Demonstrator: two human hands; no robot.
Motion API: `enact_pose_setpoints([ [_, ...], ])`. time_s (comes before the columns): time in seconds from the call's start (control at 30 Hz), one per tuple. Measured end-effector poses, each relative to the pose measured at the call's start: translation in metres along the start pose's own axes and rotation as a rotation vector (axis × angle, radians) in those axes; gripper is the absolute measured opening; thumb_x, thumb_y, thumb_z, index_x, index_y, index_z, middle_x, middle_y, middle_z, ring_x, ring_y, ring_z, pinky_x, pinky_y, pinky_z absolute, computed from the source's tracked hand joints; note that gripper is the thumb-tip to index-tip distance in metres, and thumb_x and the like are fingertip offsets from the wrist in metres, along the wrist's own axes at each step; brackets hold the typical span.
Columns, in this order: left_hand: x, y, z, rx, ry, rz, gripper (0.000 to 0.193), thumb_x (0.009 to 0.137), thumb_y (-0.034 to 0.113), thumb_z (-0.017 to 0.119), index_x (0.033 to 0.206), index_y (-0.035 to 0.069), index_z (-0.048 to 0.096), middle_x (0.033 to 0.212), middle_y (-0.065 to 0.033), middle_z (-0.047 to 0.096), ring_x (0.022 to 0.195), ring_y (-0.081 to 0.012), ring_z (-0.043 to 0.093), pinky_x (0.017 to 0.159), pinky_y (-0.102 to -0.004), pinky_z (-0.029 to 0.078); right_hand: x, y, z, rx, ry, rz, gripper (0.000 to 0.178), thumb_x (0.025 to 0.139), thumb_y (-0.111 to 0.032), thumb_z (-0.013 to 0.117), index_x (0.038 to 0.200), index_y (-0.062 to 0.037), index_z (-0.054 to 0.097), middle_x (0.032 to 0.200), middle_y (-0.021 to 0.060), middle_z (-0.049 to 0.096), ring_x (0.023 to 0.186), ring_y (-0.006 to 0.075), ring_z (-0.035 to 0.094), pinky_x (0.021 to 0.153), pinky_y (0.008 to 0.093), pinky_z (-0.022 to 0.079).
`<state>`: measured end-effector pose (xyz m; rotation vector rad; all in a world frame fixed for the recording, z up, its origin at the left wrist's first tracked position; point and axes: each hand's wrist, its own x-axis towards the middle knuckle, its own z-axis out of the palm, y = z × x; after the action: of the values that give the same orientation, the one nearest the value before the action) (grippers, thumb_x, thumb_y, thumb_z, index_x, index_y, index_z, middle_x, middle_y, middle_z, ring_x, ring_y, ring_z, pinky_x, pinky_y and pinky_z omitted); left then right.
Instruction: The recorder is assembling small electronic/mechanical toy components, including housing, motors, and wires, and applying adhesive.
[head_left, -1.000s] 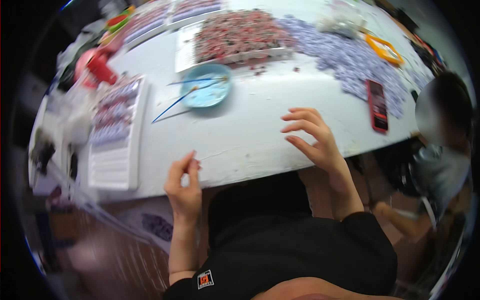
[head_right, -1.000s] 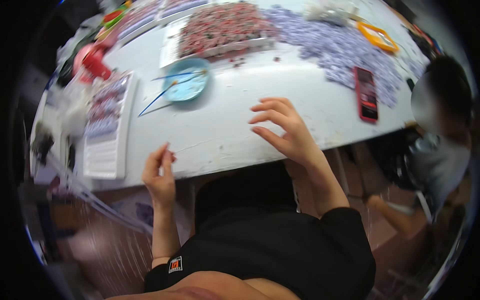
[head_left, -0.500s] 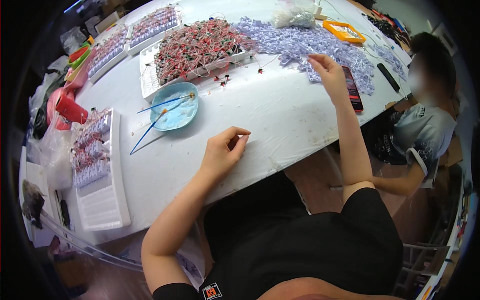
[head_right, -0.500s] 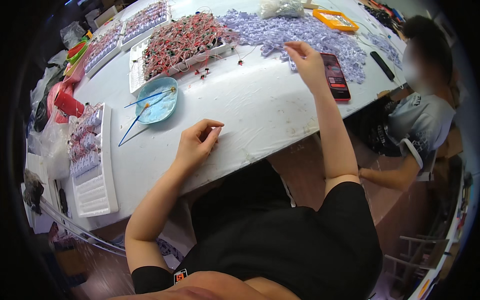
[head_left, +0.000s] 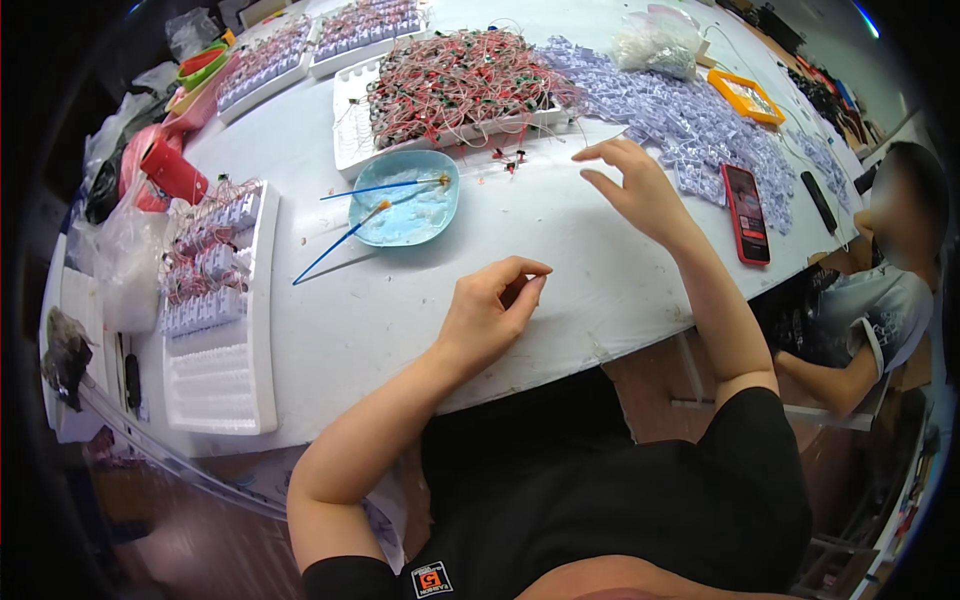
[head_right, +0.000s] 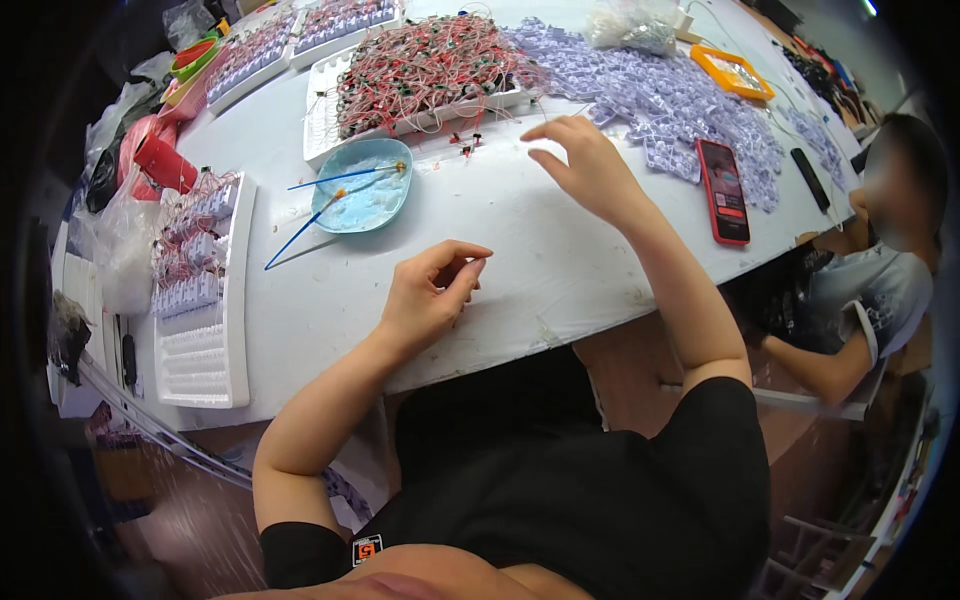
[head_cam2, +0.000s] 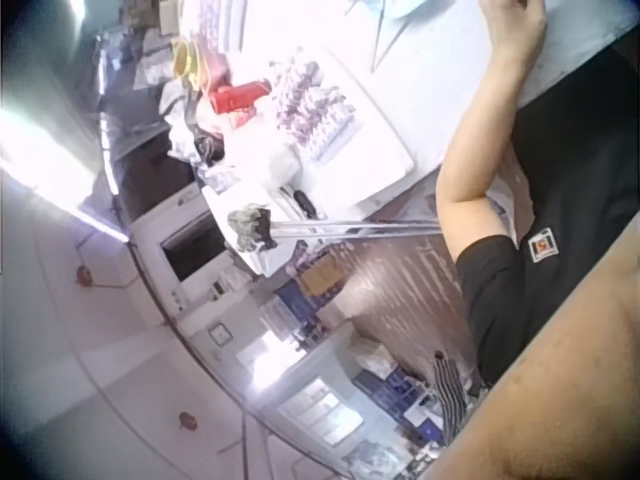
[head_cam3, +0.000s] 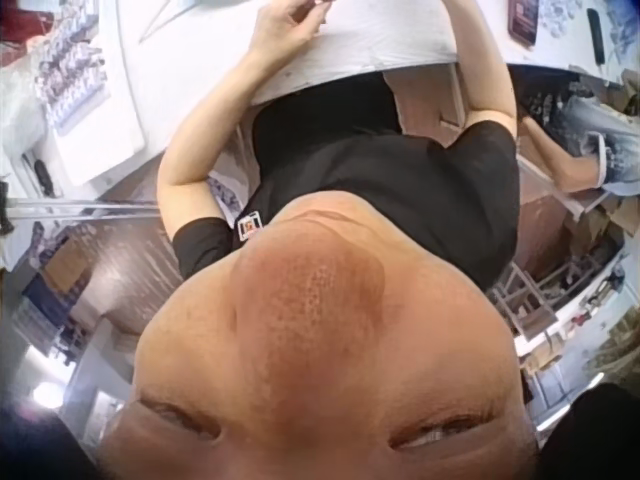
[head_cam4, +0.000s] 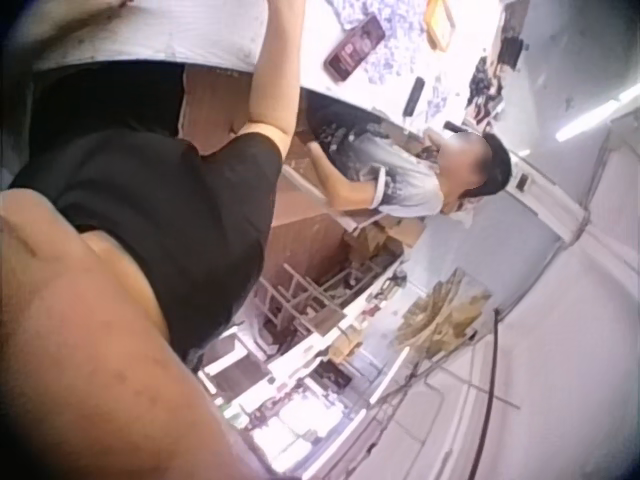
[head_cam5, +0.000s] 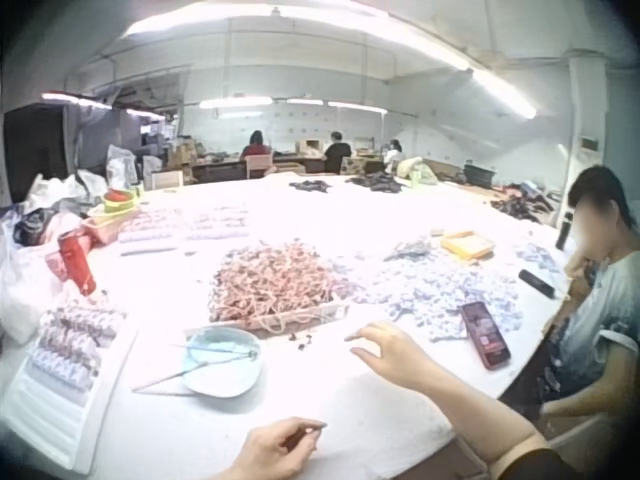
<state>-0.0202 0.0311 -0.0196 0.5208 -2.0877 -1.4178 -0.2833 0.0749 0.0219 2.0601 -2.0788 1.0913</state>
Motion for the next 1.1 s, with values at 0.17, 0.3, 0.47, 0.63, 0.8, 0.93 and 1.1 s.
enact_pose_setpoints([
  [0.17,0.008,0.008,-0.003,-0.040,0.115,-0.031,0.012,0.093,0.003,0.066,0.103,0.000,0.070,0.074,-0.0066,0.065,0.063,-0.0101,0.060,0.060,-0.0250,0.049,0.029,0.074,-0.038,-0.372,0.303,0.084,0.017,0.088,-0.015,0.068,0.102,-0.0058,0.074,0.103,0.0162,0.072,0.100,0.0339,0.064,0.089,0.0419,0.050],
  [0.3,0.011,0.008,-0.006,-0.024,0.164,0.003,0.012,0.093,0.003,0.066,0.103,0.001,0.070,0.073,-0.0053,0.066,0.062,-0.0095,0.061,0.059,-0.0239,0.048,0.008,0.086,-0.076,-0.411,0.256,0.335,0.015,0.089,-0.009,0.063,0.097,-0.0060,0.075,0.092,0.0150,0.072,0.096,0.0321,0.064,0.085,0.0414,0.051],
  [0.47,0.009,0.011,-0.002,0.010,0.103,0.014,0.011,0.092,0.002,0.066,0.102,0.001,0.070,0.073,-0.0048,0.066,0.061,-0.0098,0.061,0.059,-0.0240,0.049,-0.044,0.102,-0.083,-0.578,0.146,0.305,0.028,0.089,0.001,0.056,0.106,-0.0083,0.076,0.098,0.0159,0.071,0.098,0.0325,0.064,0.089,0.0411,0.051],
  [0.63,0.005,0.008,0.003,0.054,0.062,0.012,0.011,0.092,0.002,0.066,0.102,0.001,0.070,0.073,-0.0049,0.066,0.061,-0.0093,0.060,0.058,-0.0239,0.048,-0.076,0.101,-0.064,-0.702,0.057,0.369,0.039,0.088,0.002,0.052,0.118,-0.0131,0.072,0.107,0.0124,0.069,0.107,0.0313,0.061,0.095,0.0403,0.049],
  [0.8,0.005,0.002,0.004,0.053,0.086,-0.007,0.011,0.092,0.002,0.066,0.102,0.001,0.070,0.073,-0.0052,0.065,0.061,-0.0092,0.059,0.058,-0.0237,0.047,-0.086,0.085,-0.055,-0.710,0.036,0.428,0.040,0.090,0.000,0.052,0.122,-0.0140,0.070,0.109,0.0110,0.068,0.111,0.0297,0.059,0.098,0.0400,0.048],
  [0.93,0.006,0.000,0.003,0.071,0.064,-0.018,0.011,0.092,0.002,0.066,0.103,0.000,0.070,0.074,-0.0055,0.065,0.061,-0.0092,0.059,0.057,-0.0238,0.046,-0.089,0.089,-0.052,-0.637,0.077,0.392,0.035,0.092,-0.002,0.053,0.121,-0.0118,0.070,0.109,0.0123,0.068,0.110,0.0304,0.059,0.097,0.0398,0.048],
  [1.1,0.006,-0.001,0.002,0.090,0.048,-0.038,0.012,0.093,0.003,0.065,0.103,0.000,0.071,0.074,-0.0058,0.065,0.061,-0.0090,0.058,0.057,-0.0237,0.046,-0.090,0.086,-0.052,-0.500,0.124,0.249,0.029,0.094,-0.007,0.058,0.120,-0.0092,0.070,0.107,0.0130,0.067,0.107,0.0314,0.059,0.096,0.0407,0.047],
])
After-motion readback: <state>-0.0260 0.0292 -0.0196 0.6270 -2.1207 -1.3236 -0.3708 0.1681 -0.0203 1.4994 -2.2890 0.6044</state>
